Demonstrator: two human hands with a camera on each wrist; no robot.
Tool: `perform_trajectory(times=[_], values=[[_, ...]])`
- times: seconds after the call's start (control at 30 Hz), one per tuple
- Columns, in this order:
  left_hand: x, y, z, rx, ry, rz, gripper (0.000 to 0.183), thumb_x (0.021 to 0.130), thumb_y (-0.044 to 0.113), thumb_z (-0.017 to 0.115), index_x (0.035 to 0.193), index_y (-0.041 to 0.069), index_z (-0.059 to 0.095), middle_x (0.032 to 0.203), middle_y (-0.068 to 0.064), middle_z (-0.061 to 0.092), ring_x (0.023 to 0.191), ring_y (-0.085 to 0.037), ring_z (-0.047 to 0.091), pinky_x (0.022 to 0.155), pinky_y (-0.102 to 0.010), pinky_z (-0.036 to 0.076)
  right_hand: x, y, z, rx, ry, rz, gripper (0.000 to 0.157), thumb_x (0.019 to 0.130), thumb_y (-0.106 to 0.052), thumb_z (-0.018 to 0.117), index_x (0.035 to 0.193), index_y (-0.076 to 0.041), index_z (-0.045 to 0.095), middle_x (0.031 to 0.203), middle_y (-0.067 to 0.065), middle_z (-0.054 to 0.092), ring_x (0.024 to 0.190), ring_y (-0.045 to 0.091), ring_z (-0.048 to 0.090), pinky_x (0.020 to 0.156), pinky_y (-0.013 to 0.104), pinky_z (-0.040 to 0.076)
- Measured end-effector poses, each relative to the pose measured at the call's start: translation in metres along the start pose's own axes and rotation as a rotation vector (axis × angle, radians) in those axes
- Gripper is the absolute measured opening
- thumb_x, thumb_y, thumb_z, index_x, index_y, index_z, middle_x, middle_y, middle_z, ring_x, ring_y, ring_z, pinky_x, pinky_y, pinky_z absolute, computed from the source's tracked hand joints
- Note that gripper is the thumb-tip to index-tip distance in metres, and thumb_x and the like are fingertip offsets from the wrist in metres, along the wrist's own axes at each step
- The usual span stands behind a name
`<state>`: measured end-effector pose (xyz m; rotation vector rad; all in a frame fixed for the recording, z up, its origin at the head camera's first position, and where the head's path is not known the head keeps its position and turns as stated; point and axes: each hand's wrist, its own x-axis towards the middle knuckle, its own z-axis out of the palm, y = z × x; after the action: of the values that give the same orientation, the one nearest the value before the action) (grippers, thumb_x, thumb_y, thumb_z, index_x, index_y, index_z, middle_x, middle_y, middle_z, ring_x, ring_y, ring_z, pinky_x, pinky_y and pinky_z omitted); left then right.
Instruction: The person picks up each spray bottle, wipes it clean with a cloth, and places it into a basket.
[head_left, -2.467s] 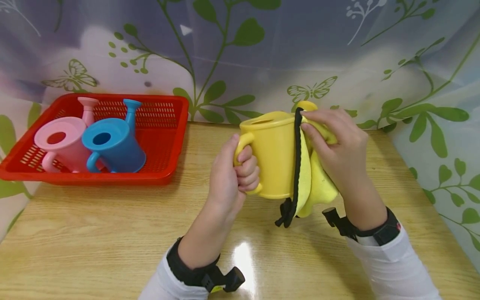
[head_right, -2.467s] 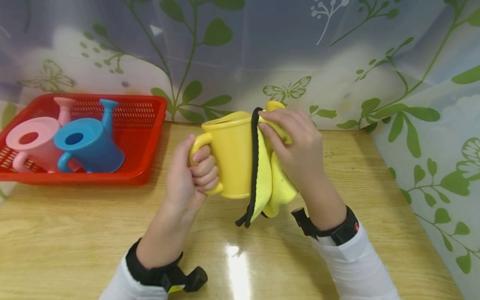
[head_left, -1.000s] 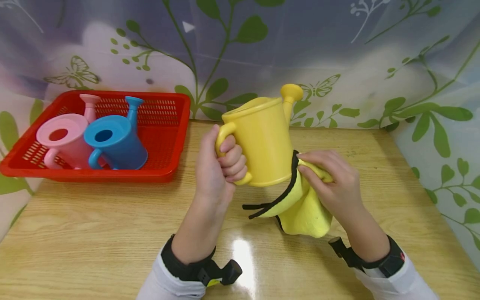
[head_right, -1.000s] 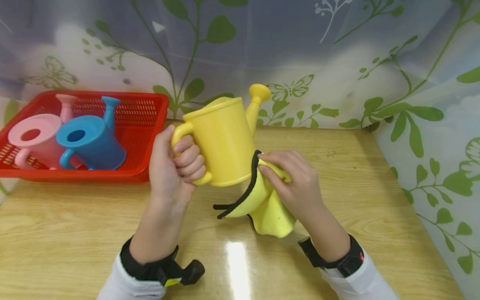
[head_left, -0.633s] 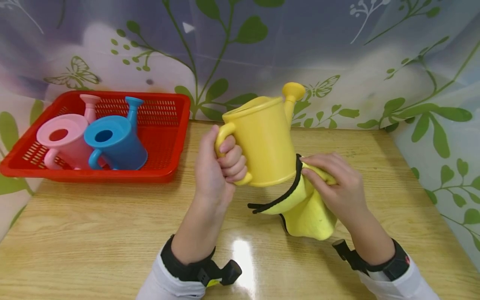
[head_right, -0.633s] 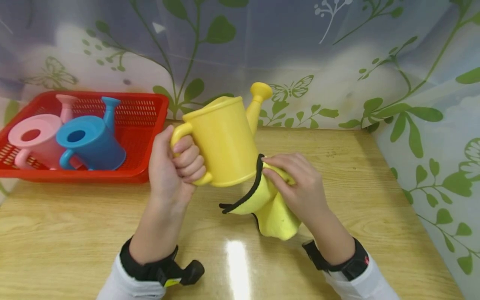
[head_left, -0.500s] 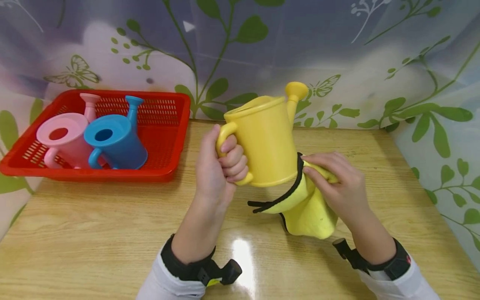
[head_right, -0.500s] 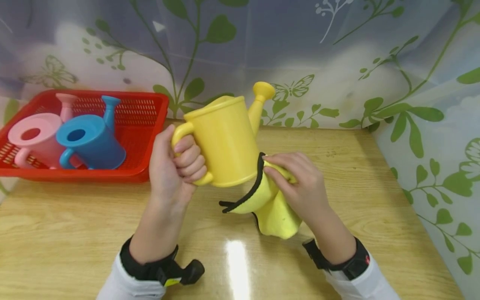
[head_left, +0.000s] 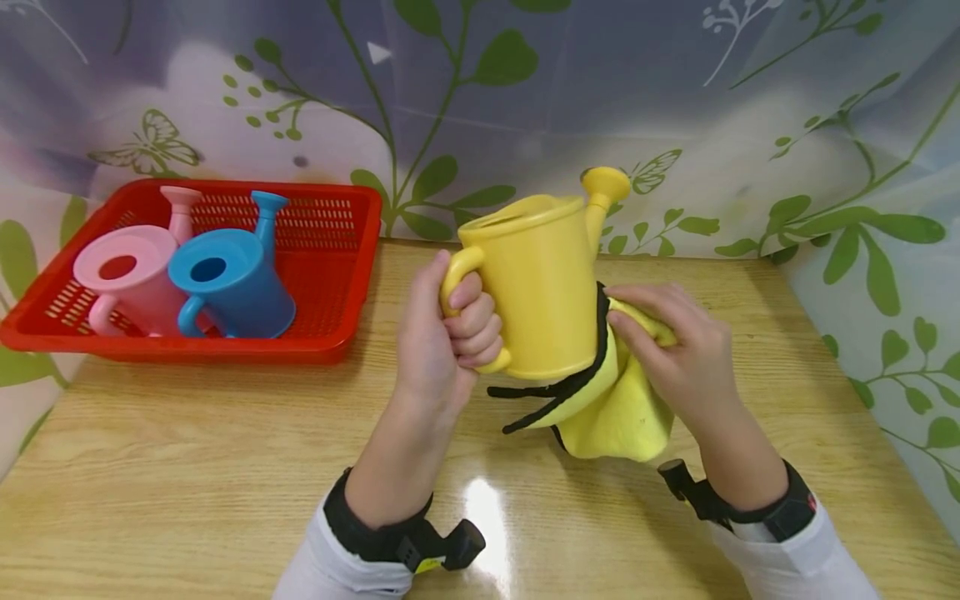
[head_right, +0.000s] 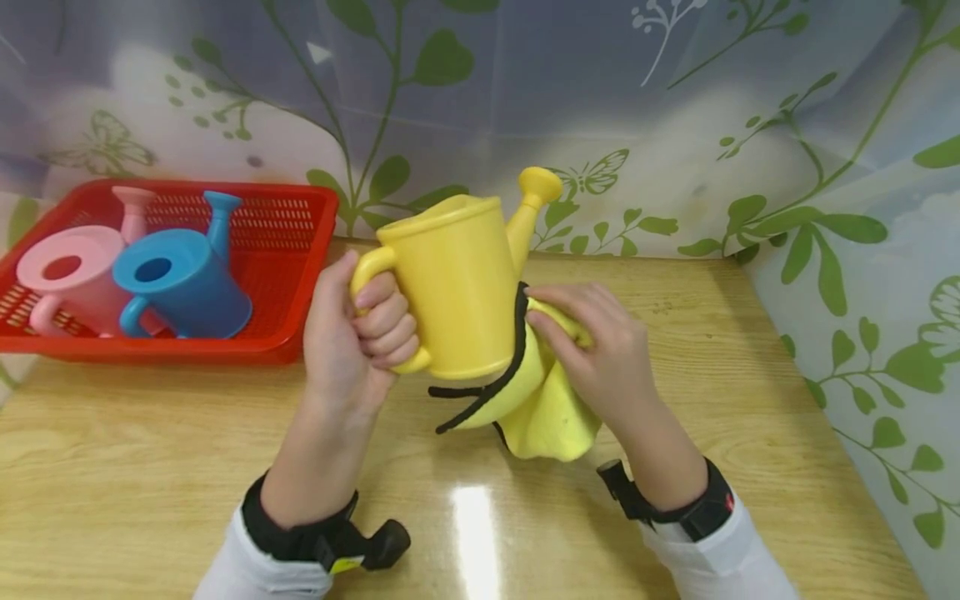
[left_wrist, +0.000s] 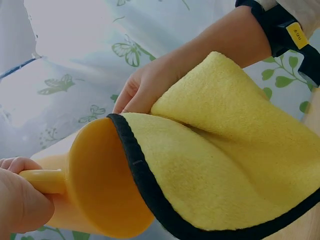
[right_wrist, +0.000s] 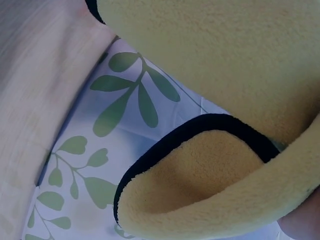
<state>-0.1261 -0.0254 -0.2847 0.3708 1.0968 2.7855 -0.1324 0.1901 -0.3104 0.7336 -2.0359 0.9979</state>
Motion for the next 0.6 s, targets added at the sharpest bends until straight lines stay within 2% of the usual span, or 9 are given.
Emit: perform_trajectory(times=[0.17,0.43,0.6], values=[[0.000,-0.001,0.001,0.007,-0.026,-0.012,0.047,0.102,0.030,0.020,0.057,0.025,0.033,0.040,0.017,0.032,0.038,-0.005,0.012,0.037,-0.019,0.008,0.007,0.000,-0.002,-0.002,-0.001,-0.005,0.050,0.093,-0.045,0.058,0.096,0.004,0.071,0.086,0.019,0.070,0.090,-0.006,0.058,0.079,0.009,0.044],[0.000,-0.003,0.001,0.021,-0.063,-0.035,0.047,0.102,0.030,0.020,0.057,0.024,0.031,0.041,0.016,0.029,0.037,-0.005,0.013,0.037,-0.021,0.008,0.018,0.002,-0.003,0.036,0.019,0.003,0.051,0.092,-0.045,0.060,0.097,0.005,0.070,0.090,0.022,0.069,0.095,-0.009,0.058,0.084,0.012,0.046],[-0.001,-0.004,0.002,0.023,-0.084,-0.051,0.047,0.102,0.029,0.020,0.057,0.024,0.032,0.041,0.015,0.028,0.037,-0.005,0.013,0.037,-0.021,0.007,0.024,0.003,-0.005,-0.004,0.035,-0.002,0.052,0.092,-0.047,0.059,0.096,0.004,0.070,0.088,0.021,0.069,0.093,-0.010,0.057,0.083,0.010,0.044]])
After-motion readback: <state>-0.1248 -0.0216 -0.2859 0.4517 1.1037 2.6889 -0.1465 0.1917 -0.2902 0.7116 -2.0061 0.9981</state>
